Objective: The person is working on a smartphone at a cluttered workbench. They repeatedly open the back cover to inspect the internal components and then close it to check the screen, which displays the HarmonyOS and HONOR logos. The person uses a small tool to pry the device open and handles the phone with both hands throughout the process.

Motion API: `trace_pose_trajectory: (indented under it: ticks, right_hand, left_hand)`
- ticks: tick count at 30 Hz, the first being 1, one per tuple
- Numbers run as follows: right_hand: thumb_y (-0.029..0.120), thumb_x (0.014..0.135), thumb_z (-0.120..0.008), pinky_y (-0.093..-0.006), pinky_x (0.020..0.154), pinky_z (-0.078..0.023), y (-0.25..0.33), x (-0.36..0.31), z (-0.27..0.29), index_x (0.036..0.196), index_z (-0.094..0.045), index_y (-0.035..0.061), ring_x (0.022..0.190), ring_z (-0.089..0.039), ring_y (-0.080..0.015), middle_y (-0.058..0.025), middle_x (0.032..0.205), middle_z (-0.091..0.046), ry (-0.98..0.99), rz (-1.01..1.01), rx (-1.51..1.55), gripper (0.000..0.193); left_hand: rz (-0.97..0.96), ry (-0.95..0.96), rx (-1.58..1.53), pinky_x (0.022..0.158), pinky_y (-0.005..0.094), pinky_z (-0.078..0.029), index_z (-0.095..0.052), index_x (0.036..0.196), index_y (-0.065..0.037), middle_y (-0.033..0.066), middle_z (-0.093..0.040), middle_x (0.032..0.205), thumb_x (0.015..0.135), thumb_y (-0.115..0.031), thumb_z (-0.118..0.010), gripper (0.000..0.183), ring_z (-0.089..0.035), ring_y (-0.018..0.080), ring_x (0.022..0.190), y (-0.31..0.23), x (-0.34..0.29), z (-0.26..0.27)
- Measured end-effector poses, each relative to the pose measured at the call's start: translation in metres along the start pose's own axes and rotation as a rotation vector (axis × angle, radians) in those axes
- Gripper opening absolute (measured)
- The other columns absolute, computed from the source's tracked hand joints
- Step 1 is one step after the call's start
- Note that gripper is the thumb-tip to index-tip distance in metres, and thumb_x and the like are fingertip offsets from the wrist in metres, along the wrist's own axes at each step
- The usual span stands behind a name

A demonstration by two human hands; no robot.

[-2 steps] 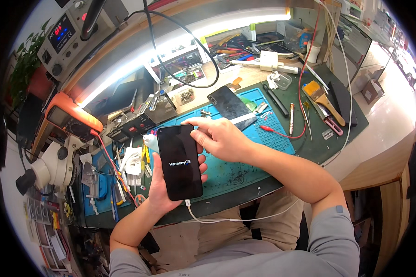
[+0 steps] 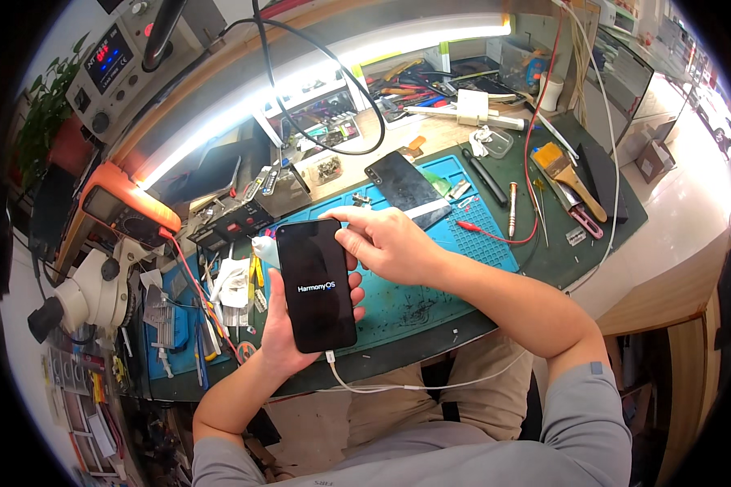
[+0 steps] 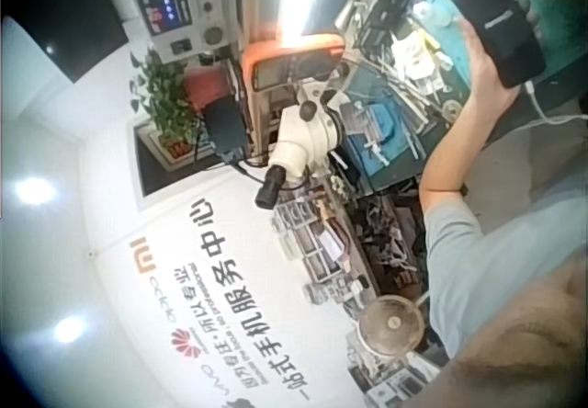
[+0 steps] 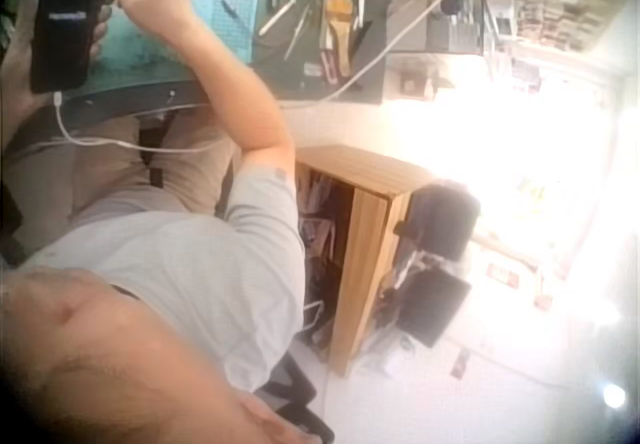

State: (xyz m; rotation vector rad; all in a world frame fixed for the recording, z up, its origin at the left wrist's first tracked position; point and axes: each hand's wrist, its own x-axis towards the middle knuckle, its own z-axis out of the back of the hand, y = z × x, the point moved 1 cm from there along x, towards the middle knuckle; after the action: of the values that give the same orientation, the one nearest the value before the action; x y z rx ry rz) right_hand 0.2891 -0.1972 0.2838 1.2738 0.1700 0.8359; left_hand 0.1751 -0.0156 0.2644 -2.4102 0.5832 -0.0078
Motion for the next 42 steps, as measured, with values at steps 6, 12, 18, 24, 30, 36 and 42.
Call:
trace_pose_trajectory:
  ticks: [6, 12, 18, 24, 30, 36, 42]
  right_hand:
    - [0.011, 0.100, -0.053, -0.0304, 0.062, -0.052, 0.000, 0.000, 0.000, 0.132, -0.059, 0.0050, 0.066, -0.067, -0.0130, -0.0080, 0.074, -0.069, -0.006, 0.007, -0.009, 0.034]
    - [0.012, 0.103, -0.052, -0.0280, 0.065, -0.052, 0.000, 0.000, 0.000, 0.135, -0.059, 0.0051, 0.068, -0.064, -0.0095, -0.0045, 0.074, -0.068, 0.017, -0.015, -0.003, 0.033]
    - [0.010, 0.101, -0.053, -0.0293, 0.063, -0.053, 0.005, 0.000, 0.001, 0.130, -0.061, 0.0041, 0.070, -0.067, -0.0108, -0.0067, 0.079, -0.071, 0.007, -0.023, 0.043, 0.031]
    - [0.010, 0.101, -0.053, -0.0287, 0.065, -0.054, 0.003, 0.000, 0.000, 0.129, -0.061, 0.0033, 0.072, -0.068, -0.0104, -0.0070, 0.081, -0.072, -0.001, -0.011, 0.055, 0.030]
    - [0.011, 0.100, -0.054, -0.0276, 0.063, -0.053, 0.005, 0.000, 0.001, 0.126, -0.062, 0.0020, 0.068, -0.065, -0.0093, -0.0061, 0.082, -0.071, 0.002, -0.024, 0.079, 0.029]
    - [0.028, 0.101, -0.060, -0.0257, 0.067, -0.050, -0.011, 0.003, 0.004, 0.112, -0.070, 0.0044, 0.079, -0.059, -0.0071, 0.0013, 0.091, -0.069, 0.070, -0.155, 0.410, 0.028]
    - [0.037, 0.101, -0.061, -0.0326, 0.088, -0.048, -0.018, 0.002, 0.007, 0.111, -0.072, 0.0076, 0.095, -0.062, -0.0117, -0.0013, 0.105, -0.071, 0.234, -0.338, 0.742, 0.034]
  left_hand:
    - [0.001, 0.013, 0.005, 0.110, 0.0451, -0.045, -0.030, 0.153, -0.003, 0.0163, -0.050, 0.145, 0.093, -0.078, -0.025, 0.096, -0.054, 0.0290, 0.130, 0.000, 0.000, 0.001]
    - [0.000, 0.045, 0.018, 0.112, 0.0446, -0.044, -0.029, 0.154, -0.003, 0.0156, -0.048, 0.147, 0.094, -0.077, -0.025, 0.095, -0.052, 0.0288, 0.132, -0.001, -0.001, 0.002]
    - [-0.017, -0.020, 0.102, 0.109, 0.0454, -0.045, -0.030, 0.154, -0.003, 0.0171, -0.049, 0.145, 0.095, -0.077, -0.027, 0.095, -0.053, 0.0284, 0.130, -0.001, -0.003, -0.004]
    - [-0.008, -0.020, 0.082, 0.109, 0.0457, -0.046, -0.029, 0.154, -0.003, 0.0178, -0.049, 0.146, 0.094, -0.077, -0.027, 0.095, -0.053, 0.0288, 0.130, -0.001, -0.002, -0.003]
    - [-0.003, -0.008, 0.075, 0.109, 0.0457, -0.045, -0.029, 0.154, -0.004, 0.0179, -0.048, 0.147, 0.095, -0.077, -0.026, 0.095, -0.053, 0.0292, 0.131, -0.001, -0.002, -0.003]
    - [0.057, 0.073, 0.049, 0.110, 0.0448, -0.045, -0.028, 0.155, -0.005, 0.0192, -0.046, 0.150, 0.095, -0.076, -0.025, 0.093, -0.052, 0.0300, 0.133, 0.000, -0.002, 0.001]
    - [0.078, 0.079, 0.069, 0.110, 0.0443, -0.046, -0.026, 0.156, -0.006, 0.0213, -0.045, 0.150, 0.094, -0.076, -0.027, 0.094, -0.051, 0.0317, 0.134, 0.000, -0.003, -0.003]
